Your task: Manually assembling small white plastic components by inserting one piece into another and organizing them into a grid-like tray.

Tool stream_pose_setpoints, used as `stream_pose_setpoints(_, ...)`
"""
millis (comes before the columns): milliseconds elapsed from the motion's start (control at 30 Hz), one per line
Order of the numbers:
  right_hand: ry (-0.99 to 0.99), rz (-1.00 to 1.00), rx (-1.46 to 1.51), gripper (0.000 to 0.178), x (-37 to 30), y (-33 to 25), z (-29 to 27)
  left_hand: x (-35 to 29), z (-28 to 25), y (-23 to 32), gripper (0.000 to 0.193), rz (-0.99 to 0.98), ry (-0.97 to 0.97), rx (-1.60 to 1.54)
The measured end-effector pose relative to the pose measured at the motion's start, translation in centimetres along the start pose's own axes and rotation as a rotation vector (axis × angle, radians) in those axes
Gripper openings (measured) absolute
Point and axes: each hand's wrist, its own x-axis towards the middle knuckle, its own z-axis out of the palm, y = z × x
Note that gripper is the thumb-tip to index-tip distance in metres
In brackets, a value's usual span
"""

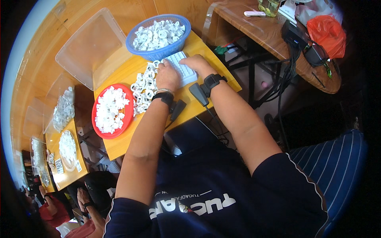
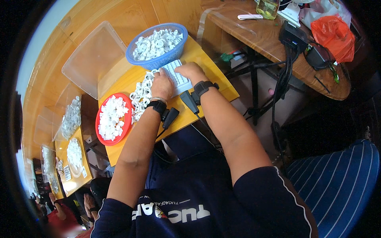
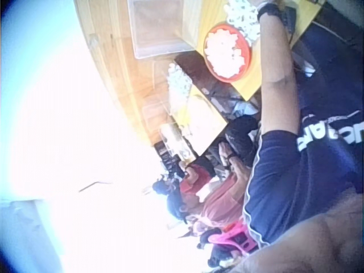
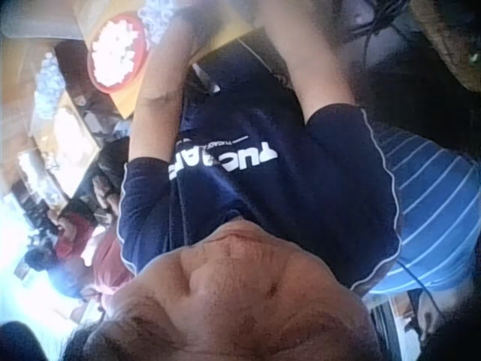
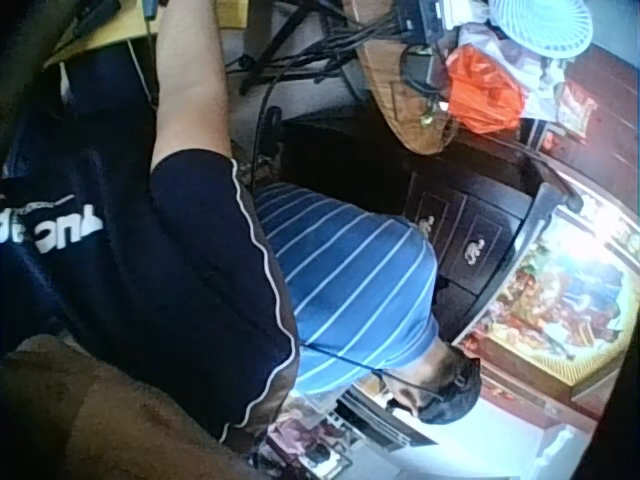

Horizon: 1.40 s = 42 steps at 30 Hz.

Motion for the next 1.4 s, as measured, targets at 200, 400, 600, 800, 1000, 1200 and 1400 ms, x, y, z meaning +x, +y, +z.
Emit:
stream_pose_setpoints(200,-0.006,0.087,0.112,0.042,-1.3,-1.4,0.6,0.2,0.3,-1.2,0.05,-0.009,0.007,-0.032)
stream_pose_setpoints(400,-0.053,0.07,0.128,0.038,-1.8,-1.9,0.7,-0.4,-1.1,-0.6,0.05,-0.067,-0.079,-0.038)
stream_pose_setpoints(600,-0.14,0.125,0.379,0.03,-0.1,-0.4,1.0,-0.2,0.0,-1.5,0.047,-0.003,0.015,-0.03)
stream_pose_setpoints(800,-0.173,0.143,0.335,0.025,0.7,-0.1,0.7,-0.1,0.1,-1.6,0.045,0.003,0.009,-0.039)
stream_pose_setpoints(1000,-0.214,0.176,0.355,0.023,1.0,-0.3,0.6,-0.1,-0.1,-1.5,0.046,-0.001,0.007,-0.049)
stream_pose_setpoints(1200,-0.224,0.147,0.369,0.03,2.3,0.3,0.9,-0.2,-0.3,-1.2,0.047,-0.007,0.002,-0.055)
stream_pose_setpoints(1400,-0.14,0.155,0.286,0.025,1.5,-0.7,2.2,-0.2,-0.5,-1.8,0.049,-0.035,-0.025,-0.07)
